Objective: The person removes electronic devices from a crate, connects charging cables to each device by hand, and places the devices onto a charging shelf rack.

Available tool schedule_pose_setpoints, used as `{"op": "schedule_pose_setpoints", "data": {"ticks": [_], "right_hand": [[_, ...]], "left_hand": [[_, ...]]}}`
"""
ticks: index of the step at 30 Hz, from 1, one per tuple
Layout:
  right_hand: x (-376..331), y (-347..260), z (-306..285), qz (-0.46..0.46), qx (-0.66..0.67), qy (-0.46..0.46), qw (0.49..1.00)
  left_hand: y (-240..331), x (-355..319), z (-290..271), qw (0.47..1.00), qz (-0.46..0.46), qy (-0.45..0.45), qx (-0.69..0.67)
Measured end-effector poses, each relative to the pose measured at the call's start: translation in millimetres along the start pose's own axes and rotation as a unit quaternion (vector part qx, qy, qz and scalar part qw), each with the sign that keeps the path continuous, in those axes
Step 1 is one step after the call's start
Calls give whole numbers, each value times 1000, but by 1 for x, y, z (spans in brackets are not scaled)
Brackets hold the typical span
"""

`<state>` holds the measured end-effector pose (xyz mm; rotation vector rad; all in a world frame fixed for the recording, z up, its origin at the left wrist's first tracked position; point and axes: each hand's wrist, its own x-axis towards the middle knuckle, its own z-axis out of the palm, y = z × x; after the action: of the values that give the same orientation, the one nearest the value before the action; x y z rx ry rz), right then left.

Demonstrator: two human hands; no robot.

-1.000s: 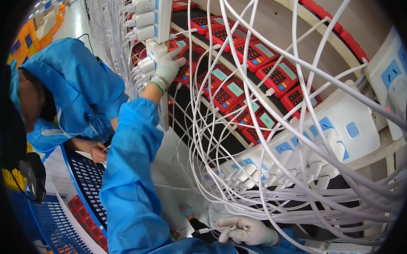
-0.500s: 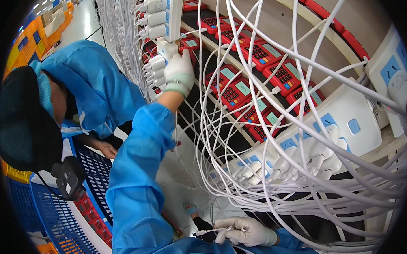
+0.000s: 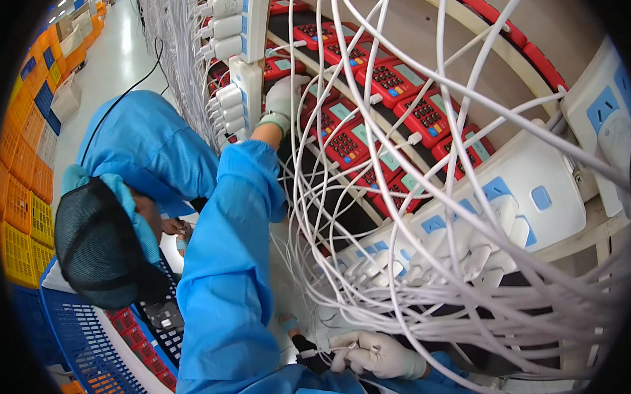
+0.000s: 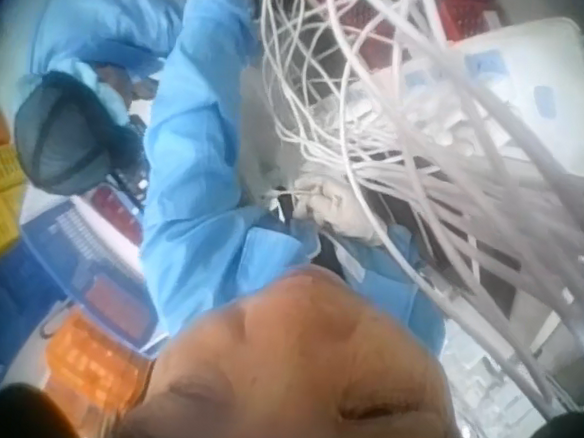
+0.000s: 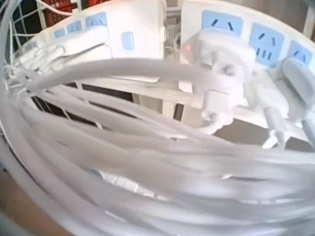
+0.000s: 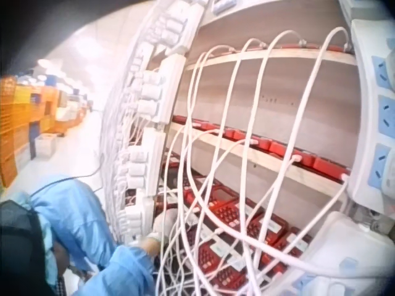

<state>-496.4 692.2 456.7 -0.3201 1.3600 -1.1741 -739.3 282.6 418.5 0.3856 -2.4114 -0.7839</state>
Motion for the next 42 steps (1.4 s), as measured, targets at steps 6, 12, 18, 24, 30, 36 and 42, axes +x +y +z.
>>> {"op": "schedule_pose_setpoints", "data": {"ticks": [6, 12, 18, 24, 30, 36, 42], "right_hand": [[8, -5, 28, 16, 106, -170, 980], [31, 15, 59, -39, 138, -158, 977], [41, 42, 80, -161, 231, -191, 940], [49, 49, 137, -121, 58, -22, 991], [42, 53, 191, -73, -98, 64, 990], [42, 71, 183, -108, -83, 184, 973], [53, 65, 184, -119, -109, 220, 962]], "left_hand": [[47, -206, -8, 888, -98, 284, -349], [85, -426, -170, 913, -51, -247, -322], [16, -535, -334, 901, -282, 38, -328], [-112, -689, -250, 685, -568, 8, -456], [-210, -786, -86, 778, -525, -344, -20], [-221, -790, -100, 271, -781, 465, -316], [-237, -840, -85, 261, -722, 521, -373]]}}
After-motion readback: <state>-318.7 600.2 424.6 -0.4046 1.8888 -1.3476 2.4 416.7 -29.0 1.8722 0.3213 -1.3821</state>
